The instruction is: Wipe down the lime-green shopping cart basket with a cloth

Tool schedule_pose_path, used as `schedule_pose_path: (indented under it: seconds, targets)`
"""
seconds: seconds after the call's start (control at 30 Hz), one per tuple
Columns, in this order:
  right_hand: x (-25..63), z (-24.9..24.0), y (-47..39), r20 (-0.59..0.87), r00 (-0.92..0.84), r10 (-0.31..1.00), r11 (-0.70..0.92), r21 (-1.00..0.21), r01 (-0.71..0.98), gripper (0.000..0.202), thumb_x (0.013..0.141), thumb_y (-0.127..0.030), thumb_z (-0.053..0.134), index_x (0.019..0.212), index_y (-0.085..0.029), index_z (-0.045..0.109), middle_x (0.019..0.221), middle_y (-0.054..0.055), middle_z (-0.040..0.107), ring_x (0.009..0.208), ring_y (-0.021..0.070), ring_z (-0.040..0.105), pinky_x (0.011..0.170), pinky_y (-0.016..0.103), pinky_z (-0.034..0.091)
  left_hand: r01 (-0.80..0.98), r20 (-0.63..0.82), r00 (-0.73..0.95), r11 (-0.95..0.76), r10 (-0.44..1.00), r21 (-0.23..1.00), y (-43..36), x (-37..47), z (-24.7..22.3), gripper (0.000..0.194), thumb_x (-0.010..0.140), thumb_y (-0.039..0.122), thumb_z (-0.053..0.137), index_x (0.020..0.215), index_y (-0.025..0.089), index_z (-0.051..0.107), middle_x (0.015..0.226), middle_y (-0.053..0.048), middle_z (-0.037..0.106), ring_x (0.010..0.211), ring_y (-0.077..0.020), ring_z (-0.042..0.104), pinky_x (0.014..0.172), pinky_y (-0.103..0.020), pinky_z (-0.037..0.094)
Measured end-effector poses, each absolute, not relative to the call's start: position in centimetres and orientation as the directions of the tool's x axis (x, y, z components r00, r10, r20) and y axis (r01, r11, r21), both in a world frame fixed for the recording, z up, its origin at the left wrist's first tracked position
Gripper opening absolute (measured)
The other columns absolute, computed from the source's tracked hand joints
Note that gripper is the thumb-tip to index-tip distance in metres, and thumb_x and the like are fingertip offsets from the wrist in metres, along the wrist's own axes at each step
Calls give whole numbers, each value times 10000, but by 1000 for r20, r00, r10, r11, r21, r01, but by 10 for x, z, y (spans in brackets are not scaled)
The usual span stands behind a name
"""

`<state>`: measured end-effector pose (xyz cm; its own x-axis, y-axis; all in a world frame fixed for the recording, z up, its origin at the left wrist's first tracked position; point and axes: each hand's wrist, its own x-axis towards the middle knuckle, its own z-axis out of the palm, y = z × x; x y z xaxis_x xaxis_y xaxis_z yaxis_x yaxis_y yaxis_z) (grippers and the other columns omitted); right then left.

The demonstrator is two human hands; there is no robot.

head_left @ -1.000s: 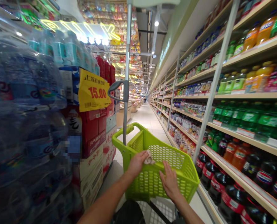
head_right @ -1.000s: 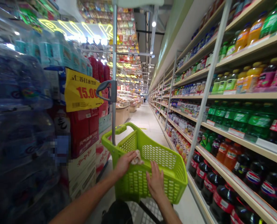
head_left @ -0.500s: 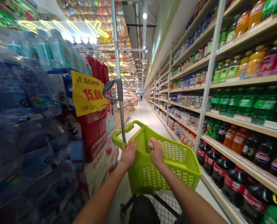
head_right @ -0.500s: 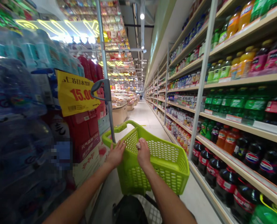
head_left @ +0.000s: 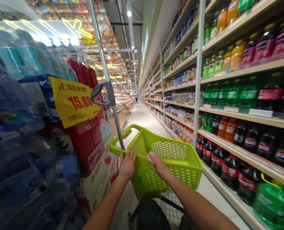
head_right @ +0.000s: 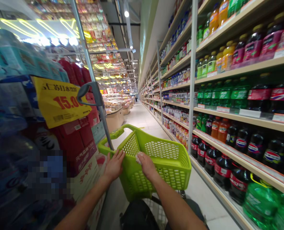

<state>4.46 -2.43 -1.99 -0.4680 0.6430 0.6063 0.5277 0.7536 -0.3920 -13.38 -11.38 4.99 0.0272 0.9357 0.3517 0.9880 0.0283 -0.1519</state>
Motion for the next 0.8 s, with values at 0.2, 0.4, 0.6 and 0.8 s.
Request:
schedule_pose_path:
  seconds: [0.2, 0.4, 0.6, 0.8]
  targets:
    - [119, -50, -18, 623, -262, 737, 575, -376, 726, 492, 672, -37, 380, 1129, -111, 548, 1234, 119, 514, 1181, 219, 414, 1001, 406, 316, 991, 349, 19, 28, 937, -130, -118, -113, 49, 645, 662, 145, 415, 1304, 169, 362, 1400, -73, 333, 1315, -274, 202, 1036, -583, 84]
    - [75, -27, -30, 601, -328, 729, 594, -317, 739, 484, 757, -160, 480, 1240, -135, 459, 1315, 160, 426, 1201, 259, 395, 968, 437, 335, 987, 382, 66, -3, 922, -163, -118, -99, 43, 641, 682, 176, 425, 1318, 163, 343, 1409, -84, 314, 1323, -282, 175, 1045, -570, 70]
    - [127, -23, -21, 501, -468, 728, 645, -271, 715, 449, 760, -77, 412, 1188, -162, 518, 1285, 117, 480, 1152, 209, 464, 953, 374, 363, 985, 401, 66, 4, 914, -171, -115, -94, 38, 641, 680, 132, 393, 1318, 157, 346, 1406, -87, 318, 1320, -279, 185, 1042, -578, 66]
    - [184, -36, -20, 555, -315, 770, 571, -378, 729, 445, 704, -53, 386, 1101, -118, 577, 1286, 124, 473, 1209, 220, 399, 995, 397, 318, 991, 447, 25, 36, 894, -126, -113, -86, 33, 622, 693, 154, 401, 1313, 154, 354, 1412, -77, 305, 1323, -268, 173, 1047, -563, 67]
